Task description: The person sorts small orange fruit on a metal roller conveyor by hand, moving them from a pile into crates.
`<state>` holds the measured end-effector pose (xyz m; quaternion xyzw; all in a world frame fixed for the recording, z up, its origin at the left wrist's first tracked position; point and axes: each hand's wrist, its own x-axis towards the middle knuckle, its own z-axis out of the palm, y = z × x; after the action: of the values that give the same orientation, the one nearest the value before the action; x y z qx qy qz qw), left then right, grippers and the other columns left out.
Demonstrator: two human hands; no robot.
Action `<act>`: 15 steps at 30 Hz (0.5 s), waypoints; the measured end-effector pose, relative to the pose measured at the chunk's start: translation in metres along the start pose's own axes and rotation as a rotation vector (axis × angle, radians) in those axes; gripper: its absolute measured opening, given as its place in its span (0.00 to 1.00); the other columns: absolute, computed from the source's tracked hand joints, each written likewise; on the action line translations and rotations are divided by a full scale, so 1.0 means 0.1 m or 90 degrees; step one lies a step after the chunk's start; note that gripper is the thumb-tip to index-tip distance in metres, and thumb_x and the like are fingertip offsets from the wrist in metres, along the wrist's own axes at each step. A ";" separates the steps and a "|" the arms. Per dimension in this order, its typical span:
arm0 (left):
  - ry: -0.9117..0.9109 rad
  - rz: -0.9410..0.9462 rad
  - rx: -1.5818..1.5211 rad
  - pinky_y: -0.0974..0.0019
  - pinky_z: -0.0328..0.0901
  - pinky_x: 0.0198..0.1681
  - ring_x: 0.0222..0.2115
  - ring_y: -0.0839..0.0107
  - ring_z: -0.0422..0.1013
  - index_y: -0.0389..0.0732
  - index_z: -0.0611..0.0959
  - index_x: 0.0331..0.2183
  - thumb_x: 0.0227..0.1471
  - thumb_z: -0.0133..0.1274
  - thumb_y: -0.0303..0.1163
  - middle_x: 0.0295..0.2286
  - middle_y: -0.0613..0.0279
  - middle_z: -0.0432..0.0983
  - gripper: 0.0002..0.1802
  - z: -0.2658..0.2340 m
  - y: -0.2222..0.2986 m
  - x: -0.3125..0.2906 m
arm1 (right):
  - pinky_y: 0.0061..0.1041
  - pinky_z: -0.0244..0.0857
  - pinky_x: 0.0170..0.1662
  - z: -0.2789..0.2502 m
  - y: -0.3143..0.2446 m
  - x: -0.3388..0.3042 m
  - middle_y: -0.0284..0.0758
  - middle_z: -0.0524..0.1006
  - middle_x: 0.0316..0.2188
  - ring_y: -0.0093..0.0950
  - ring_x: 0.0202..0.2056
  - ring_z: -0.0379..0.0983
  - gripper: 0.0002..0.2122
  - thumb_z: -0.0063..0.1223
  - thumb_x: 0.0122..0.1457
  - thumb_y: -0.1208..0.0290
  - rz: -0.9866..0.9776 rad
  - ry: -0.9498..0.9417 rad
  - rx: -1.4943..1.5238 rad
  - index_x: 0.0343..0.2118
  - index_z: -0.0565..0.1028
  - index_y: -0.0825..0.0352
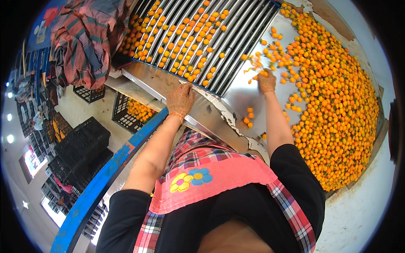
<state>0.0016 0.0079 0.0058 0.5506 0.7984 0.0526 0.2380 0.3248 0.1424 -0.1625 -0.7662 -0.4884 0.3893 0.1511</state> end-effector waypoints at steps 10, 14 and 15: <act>0.020 -0.008 -0.001 0.55 0.67 0.40 0.36 0.55 0.73 0.44 0.81 0.36 0.51 0.49 0.36 0.36 0.56 0.77 0.12 0.03 -0.03 -0.03 | 0.46 0.62 0.51 -0.61 0.12 -1.52 0.47 0.57 0.55 0.48 0.53 0.60 0.43 0.62 0.44 0.52 0.162 -0.092 -0.431 0.61 0.50 0.52; 0.022 -0.010 -0.009 0.55 0.67 0.40 0.36 0.55 0.73 0.44 0.81 0.37 0.51 0.49 0.36 0.36 0.56 0.77 0.12 0.05 -0.06 -0.03 | 0.47 0.58 0.54 -0.12 0.32 -1.91 0.60 0.53 0.53 0.52 0.52 0.60 0.52 0.65 0.39 0.49 0.389 -0.062 -0.266 0.62 0.41 0.62; 0.022 -0.007 -0.013 0.55 0.67 0.40 0.36 0.55 0.73 0.44 0.81 0.37 0.51 0.49 0.36 0.37 0.57 0.77 0.12 0.05 -0.06 -0.02 | 0.45 0.56 0.56 0.00 0.10 -1.89 0.58 0.55 0.55 0.52 0.52 0.60 0.53 0.65 0.38 0.47 0.404 -0.051 -0.194 0.61 0.44 0.64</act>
<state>-0.0006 0.0025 0.0000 0.5429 0.8047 0.0687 0.2301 0.2894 -0.0261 -0.0842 -0.8774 -0.2843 0.3696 -0.1125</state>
